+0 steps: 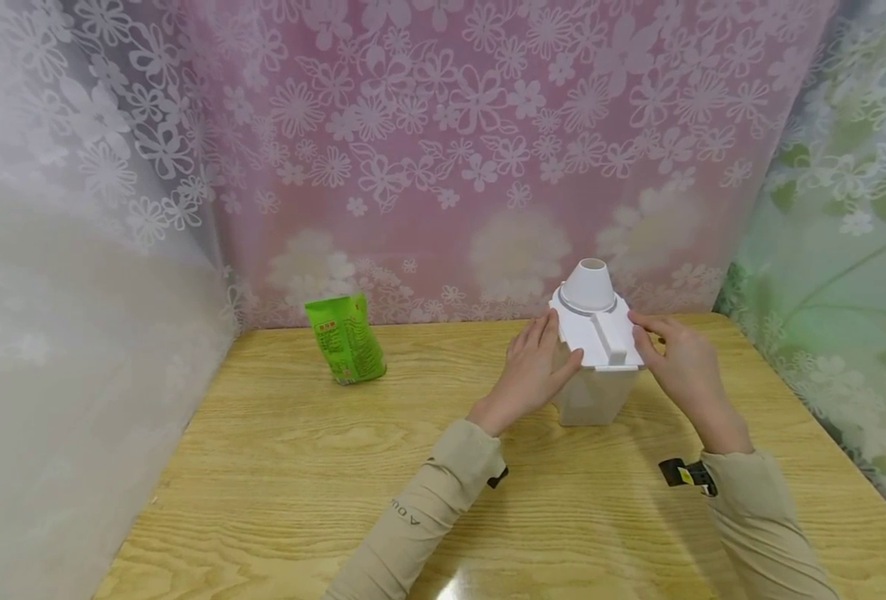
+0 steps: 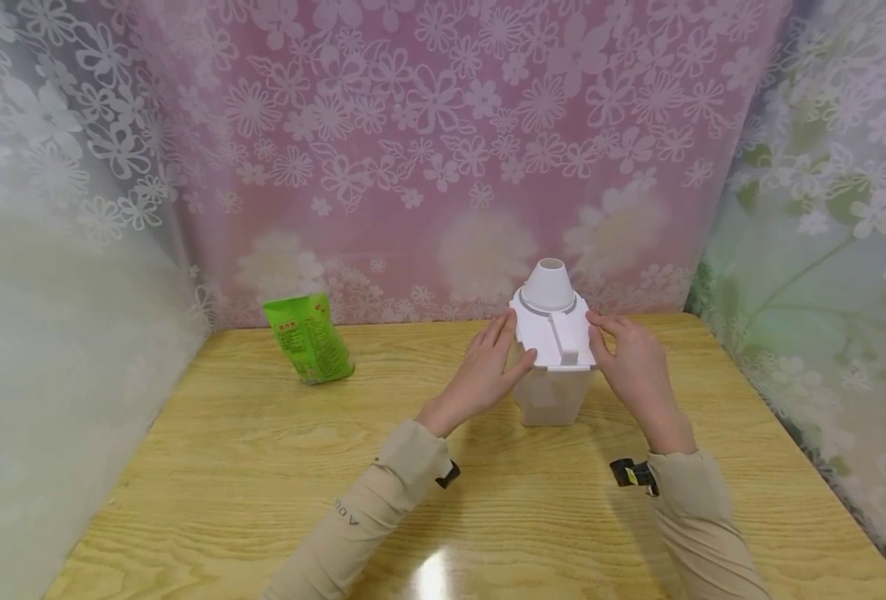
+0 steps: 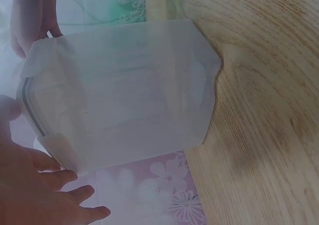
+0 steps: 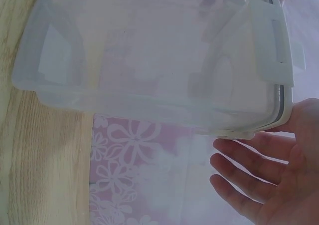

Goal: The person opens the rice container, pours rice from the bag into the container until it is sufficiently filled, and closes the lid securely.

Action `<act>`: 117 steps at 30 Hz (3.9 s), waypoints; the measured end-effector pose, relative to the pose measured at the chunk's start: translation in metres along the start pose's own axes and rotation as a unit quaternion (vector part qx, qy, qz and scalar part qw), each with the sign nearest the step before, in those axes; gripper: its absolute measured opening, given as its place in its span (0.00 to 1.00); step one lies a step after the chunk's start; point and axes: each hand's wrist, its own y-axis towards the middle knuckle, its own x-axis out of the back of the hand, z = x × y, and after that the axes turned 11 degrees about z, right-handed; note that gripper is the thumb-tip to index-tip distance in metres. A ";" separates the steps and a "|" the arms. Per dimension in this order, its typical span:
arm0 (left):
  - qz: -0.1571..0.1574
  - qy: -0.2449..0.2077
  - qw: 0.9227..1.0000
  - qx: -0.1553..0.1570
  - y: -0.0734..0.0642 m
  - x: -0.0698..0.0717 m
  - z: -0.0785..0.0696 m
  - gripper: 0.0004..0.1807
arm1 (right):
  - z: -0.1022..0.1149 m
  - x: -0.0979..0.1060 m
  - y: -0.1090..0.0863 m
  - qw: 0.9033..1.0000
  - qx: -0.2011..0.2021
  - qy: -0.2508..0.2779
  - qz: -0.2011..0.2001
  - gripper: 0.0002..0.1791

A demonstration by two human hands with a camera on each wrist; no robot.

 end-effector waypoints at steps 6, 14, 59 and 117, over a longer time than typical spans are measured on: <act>-0.002 -0.006 1.000 -0.001 0.000 0.000 0.000 0.41 | 0.000 0.001 0.000 1.000 0.005 -0.001 -0.006 0.20; -0.003 -0.014 1.000 -0.004 0.001 0.000 0.001 0.41 | -0.001 0.004 0.000 1.000 0.015 -0.017 0.006 0.20; -0.049 0.062 0.996 0.033 -0.015 0.001 0.007 0.38 | 0.003 -0.014 -0.006 0.988 0.122 -0.044 -0.087 0.13; -0.087 0.042 0.995 0.014 -0.050 0.010 0.025 0.36 | 0.035 -0.031 -0.012 0.984 0.142 -0.056 -0.098 0.15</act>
